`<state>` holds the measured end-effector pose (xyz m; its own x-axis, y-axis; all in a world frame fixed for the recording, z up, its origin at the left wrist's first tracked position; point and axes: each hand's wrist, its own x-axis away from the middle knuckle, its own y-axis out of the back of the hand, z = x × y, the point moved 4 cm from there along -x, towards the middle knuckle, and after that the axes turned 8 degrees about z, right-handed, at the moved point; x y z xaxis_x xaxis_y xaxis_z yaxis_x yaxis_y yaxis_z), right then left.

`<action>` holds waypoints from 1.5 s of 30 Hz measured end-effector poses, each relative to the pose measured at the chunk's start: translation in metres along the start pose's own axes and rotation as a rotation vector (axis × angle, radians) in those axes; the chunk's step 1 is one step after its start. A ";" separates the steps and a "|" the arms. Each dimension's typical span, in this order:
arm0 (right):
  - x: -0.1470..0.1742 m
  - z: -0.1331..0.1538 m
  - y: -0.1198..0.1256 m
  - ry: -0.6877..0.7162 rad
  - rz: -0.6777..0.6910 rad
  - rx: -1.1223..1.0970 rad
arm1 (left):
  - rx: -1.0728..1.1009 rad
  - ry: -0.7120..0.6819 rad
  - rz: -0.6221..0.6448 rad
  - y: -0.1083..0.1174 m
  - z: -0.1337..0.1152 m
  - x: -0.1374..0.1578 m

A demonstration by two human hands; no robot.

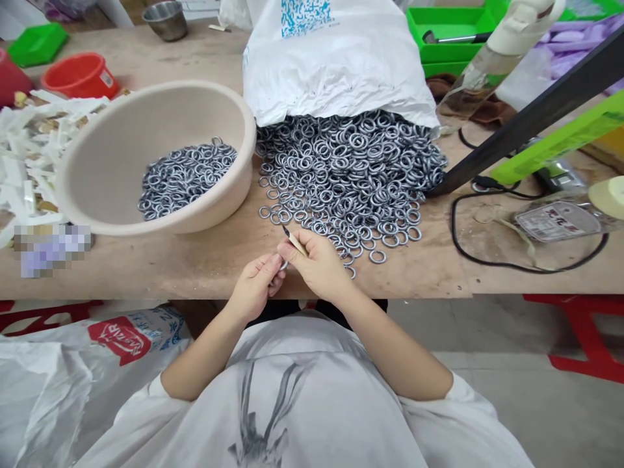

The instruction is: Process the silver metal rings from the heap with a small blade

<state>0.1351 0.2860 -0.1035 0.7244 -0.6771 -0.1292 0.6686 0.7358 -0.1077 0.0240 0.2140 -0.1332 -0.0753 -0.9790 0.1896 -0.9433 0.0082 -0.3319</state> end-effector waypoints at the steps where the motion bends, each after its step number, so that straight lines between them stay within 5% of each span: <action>1: 0.002 -0.001 -0.001 0.018 -0.018 0.007 | 0.081 0.019 -0.005 -0.003 0.000 0.000; 7: 0.014 0.002 0.004 0.124 -0.134 0.333 | 0.343 0.082 0.011 -0.018 -0.010 0.003; 12: 0.024 0.018 -0.007 0.291 -0.013 0.713 | 0.420 0.085 -0.045 -0.019 -0.011 0.006; 20: 0.024 0.011 -0.005 0.276 -0.013 0.791 | 0.417 0.086 -0.034 -0.021 -0.011 0.009; 24: 0.012 -0.002 0.023 0.094 -0.158 0.864 | 0.391 0.097 0.107 -0.025 -0.013 0.018; 29: -0.007 -0.007 0.024 -0.335 -0.062 1.563 | 0.344 0.065 -0.072 -0.001 -0.013 0.017; 33: -0.018 -0.004 0.017 -0.441 0.014 1.663 | 0.301 0.044 -0.180 0.018 -0.014 0.013; 37: -0.017 0.000 0.024 -0.282 -0.062 1.365 | 0.325 0.083 -0.242 0.024 -0.012 0.009; 42: -0.003 -0.004 0.009 -0.094 0.158 0.106 | 0.260 0.084 -0.159 0.007 -0.005 0.000; 45: 0.004 -0.009 -0.003 -0.048 0.064 -0.019 | 0.242 0.091 -0.120 -0.005 0.003 -0.004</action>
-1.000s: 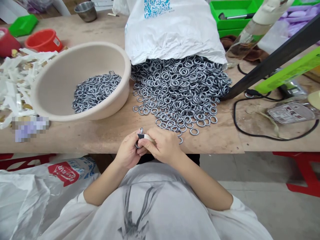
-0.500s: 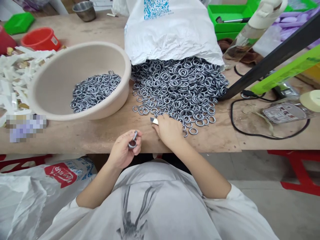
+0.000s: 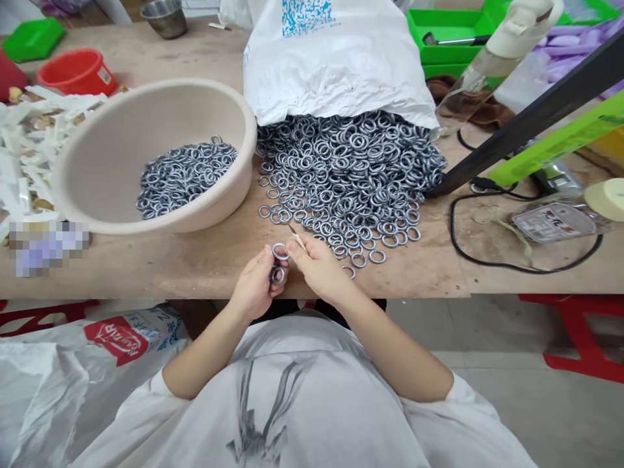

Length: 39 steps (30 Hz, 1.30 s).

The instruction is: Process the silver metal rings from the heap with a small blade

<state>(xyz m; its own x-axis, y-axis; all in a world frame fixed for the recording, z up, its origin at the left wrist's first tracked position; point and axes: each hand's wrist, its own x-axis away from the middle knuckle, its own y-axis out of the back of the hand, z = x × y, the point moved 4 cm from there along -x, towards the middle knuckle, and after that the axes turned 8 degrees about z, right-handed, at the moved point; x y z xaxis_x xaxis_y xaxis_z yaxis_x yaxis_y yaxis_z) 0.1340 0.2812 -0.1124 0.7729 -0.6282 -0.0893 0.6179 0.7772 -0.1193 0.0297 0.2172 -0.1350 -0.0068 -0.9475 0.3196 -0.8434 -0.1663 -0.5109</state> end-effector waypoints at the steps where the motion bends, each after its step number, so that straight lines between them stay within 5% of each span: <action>1: 0.002 -0.002 -0.003 0.028 -0.068 0.045 | -0.010 -0.009 0.014 -0.002 0.002 -0.001; 8: 0.013 -0.001 -0.005 0.147 -0.276 0.351 | -0.009 -0.032 0.075 -0.010 -0.003 0.001; 15: 0.024 0.026 -0.005 0.276 -0.031 0.735 | 0.112 0.091 0.079 -0.014 -0.009 0.008; 27: 0.025 0.026 -0.005 0.286 -0.038 0.778 | 0.118 0.092 0.208 -0.018 -0.009 0.014; 32: 0.011 0.009 0.030 0.088 -0.206 0.806 | 0.089 0.106 0.367 -0.023 -0.007 0.024; 35: 0.003 0.006 0.041 -0.158 -0.269 1.216 | 0.175 0.098 0.215 -0.011 -0.010 0.022; 39: -0.005 0.007 0.032 -0.438 -0.141 1.626 | 0.255 0.049 0.068 0.007 -0.020 0.016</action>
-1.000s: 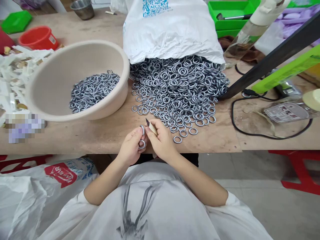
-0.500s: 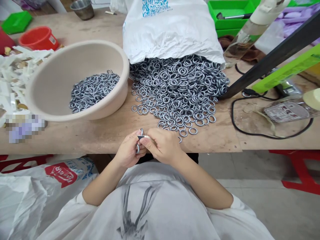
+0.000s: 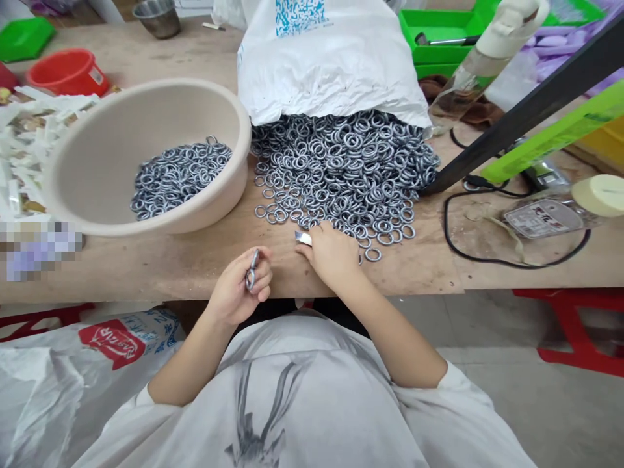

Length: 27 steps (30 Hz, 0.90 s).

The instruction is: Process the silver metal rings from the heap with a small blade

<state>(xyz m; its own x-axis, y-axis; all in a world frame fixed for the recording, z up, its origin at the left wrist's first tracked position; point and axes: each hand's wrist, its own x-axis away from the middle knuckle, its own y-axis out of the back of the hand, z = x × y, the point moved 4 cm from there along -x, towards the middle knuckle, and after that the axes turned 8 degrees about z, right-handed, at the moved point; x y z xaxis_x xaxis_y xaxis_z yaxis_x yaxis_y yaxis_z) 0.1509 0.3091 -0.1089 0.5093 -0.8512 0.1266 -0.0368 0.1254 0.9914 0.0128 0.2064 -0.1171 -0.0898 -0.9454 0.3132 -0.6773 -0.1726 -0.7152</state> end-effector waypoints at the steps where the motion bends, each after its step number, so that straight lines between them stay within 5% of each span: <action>1: 0.000 0.003 0.002 0.008 0.018 0.024 | 0.028 -0.008 -0.015 0.002 -0.003 -0.001; 8: -0.008 -0.006 0.009 0.054 -0.099 -0.240 | 0.186 0.027 -0.162 0.009 -0.009 -0.008; 14: -0.009 -0.015 0.002 0.140 -0.214 -0.452 | 0.023 -0.057 -0.121 0.007 -0.006 -0.018; 17: -0.002 -0.016 0.003 0.249 -0.295 -0.814 | -0.088 -0.129 -0.136 0.007 -0.004 -0.019; 22: 0.009 0.004 -0.007 0.338 -0.128 -1.505 | -0.254 -0.150 -0.074 -0.004 0.008 -0.022; 27: 0.020 0.019 -0.002 0.489 -0.339 -1.427 | -0.311 -0.188 -0.026 -0.003 0.014 -0.022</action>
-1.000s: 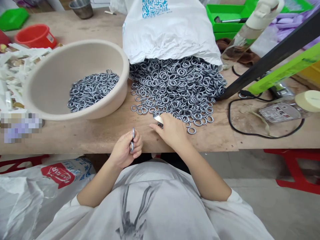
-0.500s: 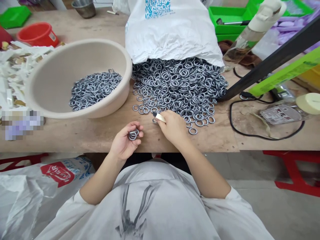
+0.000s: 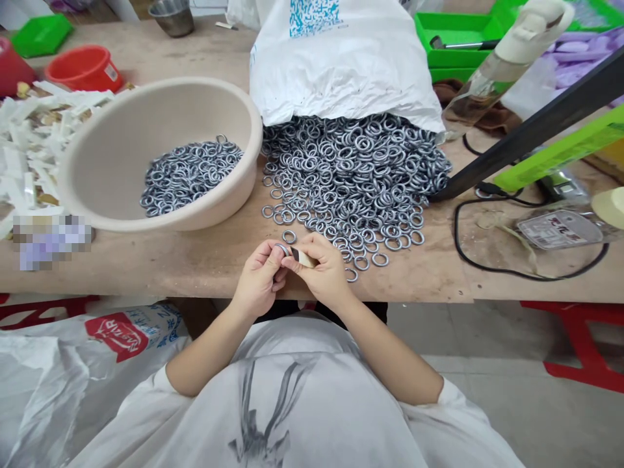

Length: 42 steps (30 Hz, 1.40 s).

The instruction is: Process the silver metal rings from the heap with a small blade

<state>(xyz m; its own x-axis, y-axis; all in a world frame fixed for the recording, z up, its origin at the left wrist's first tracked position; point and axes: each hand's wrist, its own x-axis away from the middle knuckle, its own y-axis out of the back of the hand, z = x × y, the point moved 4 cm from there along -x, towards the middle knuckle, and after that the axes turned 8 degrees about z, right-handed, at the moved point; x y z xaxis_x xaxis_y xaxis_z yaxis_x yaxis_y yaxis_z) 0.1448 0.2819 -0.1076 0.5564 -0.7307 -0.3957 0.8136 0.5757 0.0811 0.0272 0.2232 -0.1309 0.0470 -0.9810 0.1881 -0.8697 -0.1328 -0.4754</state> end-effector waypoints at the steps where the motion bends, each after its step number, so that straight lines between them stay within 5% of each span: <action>1: 0.000 0.001 0.000 0.008 0.010 0.000 | -0.052 -0.019 0.014 0.002 0.000 0.000; 5: 0.000 0.005 0.001 -0.022 0.024 -0.030 | -0.243 -0.085 0.042 0.009 -0.003 0.001; 13: 0.003 0.006 -0.006 -0.026 0.075 -0.022 | 0.146 0.120 0.074 -0.006 -0.004 0.008; 17: 0.005 0.019 -0.003 0.049 0.230 0.277 | 0.145 0.115 0.058 -0.006 -0.009 0.011; 23: 0.009 0.026 -0.005 0.036 0.266 0.465 | 0.122 0.127 0.054 -0.004 -0.007 0.011; 27: 0.006 0.016 -0.001 -0.007 0.250 0.421 | 0.097 0.112 0.144 -0.005 -0.008 0.016; 31: 0.000 0.004 0.014 -0.146 0.064 0.343 | 0.081 0.157 0.303 -0.010 -0.004 0.025; 37: -0.008 0.007 -0.008 -0.035 0.278 0.106 | 0.113 0.125 0.163 0.003 -0.005 0.022; 39: -0.018 0.001 -0.007 -0.080 0.221 0.314 | 0.099 0.117 0.120 0.012 -0.010 0.023; 42: -0.034 -0.013 -0.006 -0.282 0.268 0.976 | 0.064 0.080 0.042 0.027 -0.019 0.026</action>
<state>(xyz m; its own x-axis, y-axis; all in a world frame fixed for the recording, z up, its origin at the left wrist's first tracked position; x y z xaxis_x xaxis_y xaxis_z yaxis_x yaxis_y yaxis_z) 0.1188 0.3075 -0.1068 0.6553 -0.7543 -0.0391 0.3714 0.2767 0.8863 -0.0041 0.1971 -0.1228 -0.0302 -0.9718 0.2338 -0.8368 -0.1034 -0.5376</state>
